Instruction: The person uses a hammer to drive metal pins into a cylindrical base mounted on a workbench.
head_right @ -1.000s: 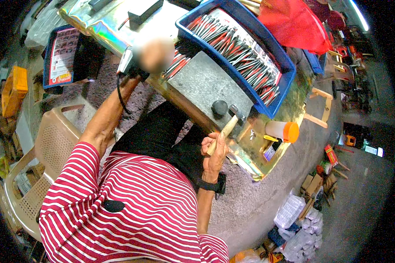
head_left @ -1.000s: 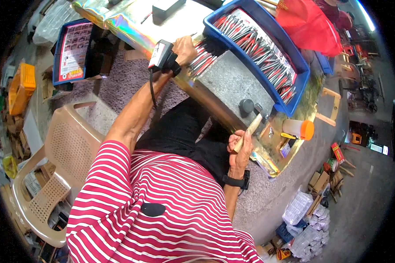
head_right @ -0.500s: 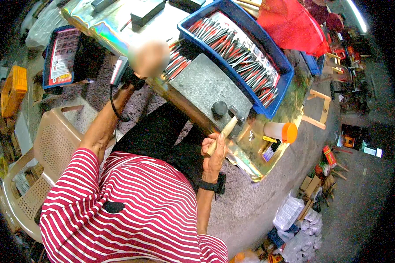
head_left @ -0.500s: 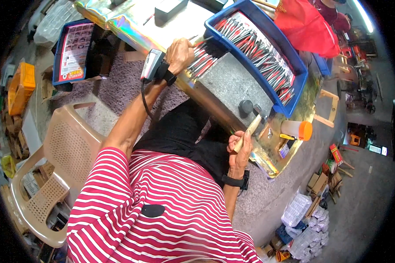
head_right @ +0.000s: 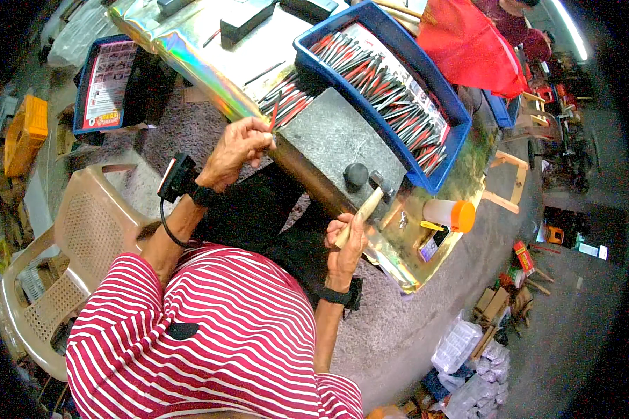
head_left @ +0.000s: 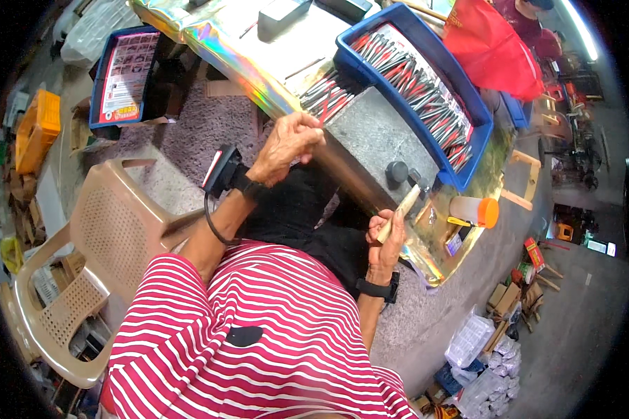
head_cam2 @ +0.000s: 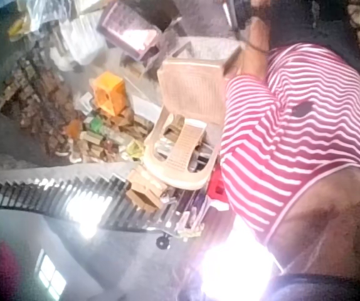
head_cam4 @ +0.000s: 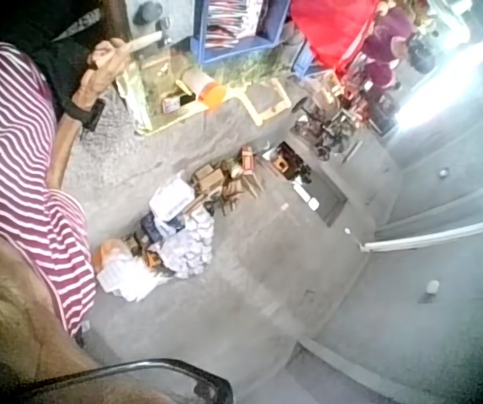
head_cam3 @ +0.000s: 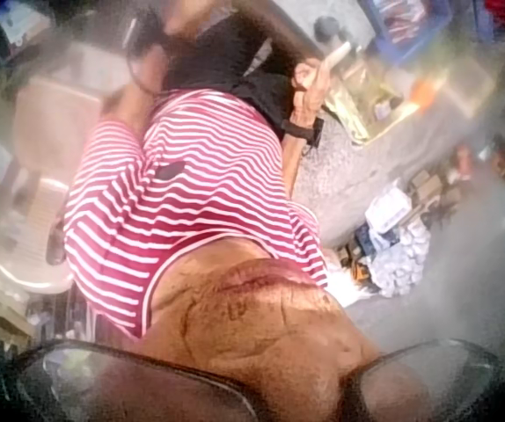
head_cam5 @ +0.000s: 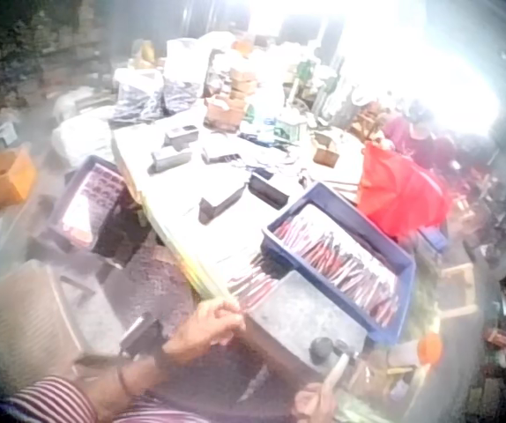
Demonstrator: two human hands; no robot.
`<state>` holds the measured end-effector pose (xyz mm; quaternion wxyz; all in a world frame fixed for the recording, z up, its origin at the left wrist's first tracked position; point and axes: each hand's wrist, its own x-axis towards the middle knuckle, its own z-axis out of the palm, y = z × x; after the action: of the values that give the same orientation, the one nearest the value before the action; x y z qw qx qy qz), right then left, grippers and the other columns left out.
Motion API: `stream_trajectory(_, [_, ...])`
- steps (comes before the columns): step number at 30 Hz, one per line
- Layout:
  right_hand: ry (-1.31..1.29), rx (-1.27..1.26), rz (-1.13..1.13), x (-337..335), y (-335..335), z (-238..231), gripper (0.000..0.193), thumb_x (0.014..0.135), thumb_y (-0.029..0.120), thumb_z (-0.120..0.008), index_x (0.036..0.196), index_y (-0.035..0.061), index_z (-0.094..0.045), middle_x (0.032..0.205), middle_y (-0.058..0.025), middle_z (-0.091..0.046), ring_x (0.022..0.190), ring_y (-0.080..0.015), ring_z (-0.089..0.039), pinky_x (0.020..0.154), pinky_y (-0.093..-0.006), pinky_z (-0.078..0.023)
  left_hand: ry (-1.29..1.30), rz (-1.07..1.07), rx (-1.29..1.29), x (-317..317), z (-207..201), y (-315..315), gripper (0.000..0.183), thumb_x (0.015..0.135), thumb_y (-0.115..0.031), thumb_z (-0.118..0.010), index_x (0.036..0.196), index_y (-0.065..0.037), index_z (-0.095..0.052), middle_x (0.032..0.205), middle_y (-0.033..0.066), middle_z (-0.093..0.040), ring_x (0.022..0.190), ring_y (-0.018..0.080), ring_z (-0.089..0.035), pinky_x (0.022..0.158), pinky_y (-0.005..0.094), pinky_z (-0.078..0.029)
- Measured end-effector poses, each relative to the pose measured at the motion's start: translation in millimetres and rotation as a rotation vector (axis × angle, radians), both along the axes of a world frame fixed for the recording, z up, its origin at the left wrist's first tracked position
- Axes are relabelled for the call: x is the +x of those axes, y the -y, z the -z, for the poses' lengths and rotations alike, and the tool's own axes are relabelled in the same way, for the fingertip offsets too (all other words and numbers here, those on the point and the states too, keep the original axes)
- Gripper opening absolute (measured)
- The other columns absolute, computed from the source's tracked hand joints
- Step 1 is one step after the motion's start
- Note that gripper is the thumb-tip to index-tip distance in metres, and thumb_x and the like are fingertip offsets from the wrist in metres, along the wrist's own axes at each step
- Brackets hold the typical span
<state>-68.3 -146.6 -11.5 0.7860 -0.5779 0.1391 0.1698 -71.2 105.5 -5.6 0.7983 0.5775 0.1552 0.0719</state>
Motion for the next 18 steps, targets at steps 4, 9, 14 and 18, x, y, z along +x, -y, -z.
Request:
stream_trajectory(4, [0.015, 0.027, -0.016, 1, 2, 2, 0.035, 0.087, 0.035, -0.041, 0.082, 0.0019, -0.049, 0.057, -0.0082, -0.053, 0.039, -0.0089, -0.043, 0.033, -0.0195, -0.032, 0.013, 0.230, -0.517, -7, -8, 20, 0.018, 0.081, -0.014, -0.053, 0.094, -0.003, -0.046, 0.076, 0.0069, -0.056, 0.056, 0.0059, -0.049, 0.045, 0.0169, -0.045])
stream_trajectory(9, [-0.002, 0.011, -0.009, 2, 1, 1, 0.036, 0.087, 0.036, -0.041, 0.082, 0.0019, -0.049, 0.057, -0.0086, -0.053, 0.038, -0.0090, -0.043, 0.033, -0.0193, -0.032, 0.039, 0.391, -0.556, -9, -28, 43, 0.028, 0.082, -0.013, -0.052, 0.104, 0.003, -0.047, 0.079, 0.0077, -0.057, 0.059, 0.0081, -0.055, 0.051, 0.0184, -0.048])
stream_trajectory(14, [-0.005, -0.012, 0.005, 1, -1, -1, 0.036, 0.087, 0.036, -0.041, 0.081, 0.0021, -0.049, 0.057, -0.0084, -0.053, 0.038, -0.0089, -0.042, 0.033, -0.0194, -0.031, 0.063, 0.454, -0.634, -11, -27, 55, 0.019, 0.082, -0.012, -0.053, 0.095, 0.000, -0.048, 0.082, 0.0110, -0.058, 0.065, 0.0126, -0.058, 0.059, 0.0234, -0.050])
stream_trajectory(18, [-0.003, -0.010, 0.006, 0, -1, -1, 0.034, 0.086, 0.036, -0.041, 0.082, 0.0023, -0.049, 0.057, -0.0081, -0.052, 0.039, -0.0088, -0.042, 0.034, -0.0196, -0.031, 0.066, 0.444, -0.604, -12, -28, 58, 0.017, 0.081, -0.012, -0.053, 0.093, -0.001, -0.047, 0.085, 0.0126, -0.058, 0.068, 0.0140, -0.059, 0.058, 0.0240, -0.051])
